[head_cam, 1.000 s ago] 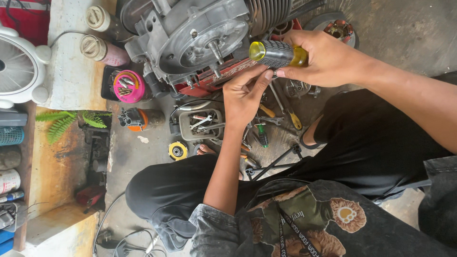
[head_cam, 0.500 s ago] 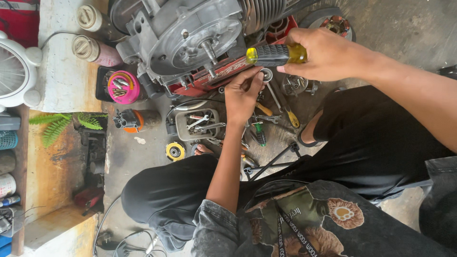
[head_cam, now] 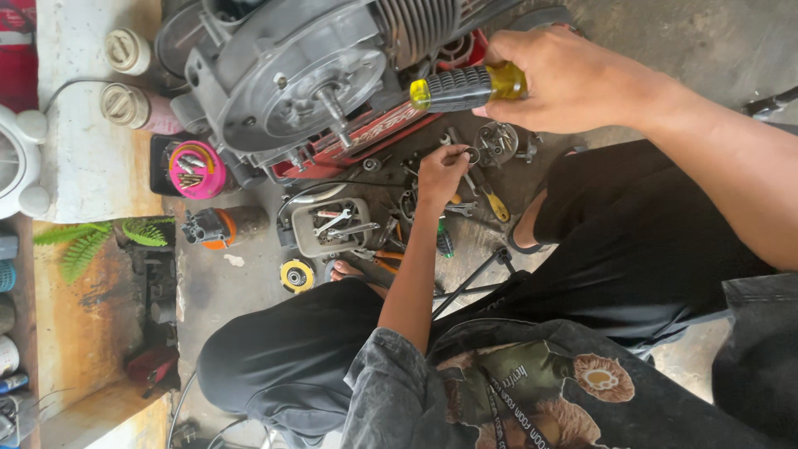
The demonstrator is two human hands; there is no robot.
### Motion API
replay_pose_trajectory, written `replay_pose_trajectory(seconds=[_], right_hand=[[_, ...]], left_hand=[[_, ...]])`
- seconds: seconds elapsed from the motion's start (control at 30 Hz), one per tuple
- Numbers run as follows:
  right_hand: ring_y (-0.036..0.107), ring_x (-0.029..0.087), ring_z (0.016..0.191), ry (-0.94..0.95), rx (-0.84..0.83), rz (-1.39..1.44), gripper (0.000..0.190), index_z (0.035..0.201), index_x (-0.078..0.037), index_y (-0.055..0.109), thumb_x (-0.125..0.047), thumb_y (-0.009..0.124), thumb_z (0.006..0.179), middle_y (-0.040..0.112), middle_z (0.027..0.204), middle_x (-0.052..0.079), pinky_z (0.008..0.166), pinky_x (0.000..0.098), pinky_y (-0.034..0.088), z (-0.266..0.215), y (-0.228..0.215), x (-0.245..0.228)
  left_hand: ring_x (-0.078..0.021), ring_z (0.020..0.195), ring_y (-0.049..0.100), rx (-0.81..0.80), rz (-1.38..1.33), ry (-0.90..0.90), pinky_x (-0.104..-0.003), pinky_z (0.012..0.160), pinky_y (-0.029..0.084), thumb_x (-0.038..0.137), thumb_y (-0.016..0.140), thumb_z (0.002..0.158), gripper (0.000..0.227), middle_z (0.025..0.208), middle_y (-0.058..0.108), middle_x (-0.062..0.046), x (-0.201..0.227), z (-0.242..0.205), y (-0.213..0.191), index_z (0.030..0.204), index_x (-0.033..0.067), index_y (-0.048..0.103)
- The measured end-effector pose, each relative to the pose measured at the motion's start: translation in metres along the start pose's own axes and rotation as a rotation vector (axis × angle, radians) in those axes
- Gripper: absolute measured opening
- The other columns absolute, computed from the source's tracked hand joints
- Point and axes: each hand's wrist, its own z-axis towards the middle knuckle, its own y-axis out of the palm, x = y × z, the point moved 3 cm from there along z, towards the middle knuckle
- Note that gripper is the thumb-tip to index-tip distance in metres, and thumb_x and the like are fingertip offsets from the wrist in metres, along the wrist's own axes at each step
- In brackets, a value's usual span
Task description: The person uses a yellow-handled screwdriver to tighten and loosen screws on a small engine block. They repeatedly adjust the tool and reposition their hands to access different fasteners on the engine surface.
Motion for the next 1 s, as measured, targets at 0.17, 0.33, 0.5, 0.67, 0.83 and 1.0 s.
replay_pose_trajectory(seconds=[0.17,0.33,0.5,0.67,0.83,1.0], right_hand=[[0.053,0.028,0.063,-0.051,0.04,0.02,0.03,0.1,-0.002,0.053,-0.023,0.067,0.084,0.057,0.072,0.01,0.061,0.0376,0.038,-0.006,-0.002,0.011],[0.054,0.029,0.069,-0.001,0.029,0.047,0.027,0.101,-0.004,0.053,-0.021,0.065,0.083,0.058,0.076,0.01,0.062,0.0397,0.038,-0.01,-0.008,0.018],[0.051,0.028,0.066,-0.089,0.106,0.053,0.028,0.098,-0.002,0.053,-0.02,0.068,0.083,0.056,0.072,0.01,0.062,0.0385,0.039,-0.011,-0.01,0.027],[0.052,0.029,0.064,-0.081,0.106,0.044,0.027,0.094,-0.002,0.051,-0.02,0.068,0.082,0.055,0.073,0.01,0.059,0.0395,0.038,-0.007,-0.011,0.029],[0.053,0.03,0.064,-0.072,0.07,0.025,0.027,0.095,-0.003,0.052,-0.021,0.067,0.082,0.058,0.076,0.011,0.059,0.0394,0.038,-0.004,-0.004,0.022],[0.052,0.027,0.06,-0.153,0.083,0.022,0.029,0.094,0.0,0.053,-0.02,0.07,0.083,0.058,0.075,0.012,0.057,0.0376,0.039,0.002,0.005,0.009]], left_hand=[[-0.0168,0.082,0.067,0.034,-0.122,-0.137,-0.031,0.072,0.054,0.016,0.061,0.085,0.024,0.088,0.067,-0.008,-0.035,0.034,0.022,0.105,0.0035,0.066],[-0.0174,0.085,0.065,0.064,-0.145,-0.199,-0.029,0.075,0.056,0.017,0.062,0.084,0.028,0.095,0.067,-0.009,-0.05,0.06,0.037,0.107,0.0029,0.066],[-0.0179,0.083,0.066,0.129,-0.213,-0.207,-0.028,0.071,0.056,0.015,0.062,0.084,0.026,0.096,0.066,-0.01,-0.061,0.077,0.042,0.106,0.0021,0.066],[-0.0175,0.083,0.066,0.133,-0.098,-0.157,-0.032,0.072,0.056,0.02,0.06,0.085,0.028,0.092,0.067,-0.008,-0.053,0.067,0.027,0.108,0.0054,0.066],[-0.0166,0.084,0.067,0.168,-0.142,-0.163,-0.029,0.077,0.059,0.017,0.06,0.086,0.029,0.096,0.066,-0.009,-0.059,0.051,0.002,0.111,0.0042,0.065],[-0.012,0.056,0.055,0.18,-0.159,-0.032,-0.03,0.053,0.044,0.018,0.062,0.083,0.024,0.072,0.065,-0.006,-0.059,0.031,-0.033,0.1,0.0039,0.07]])
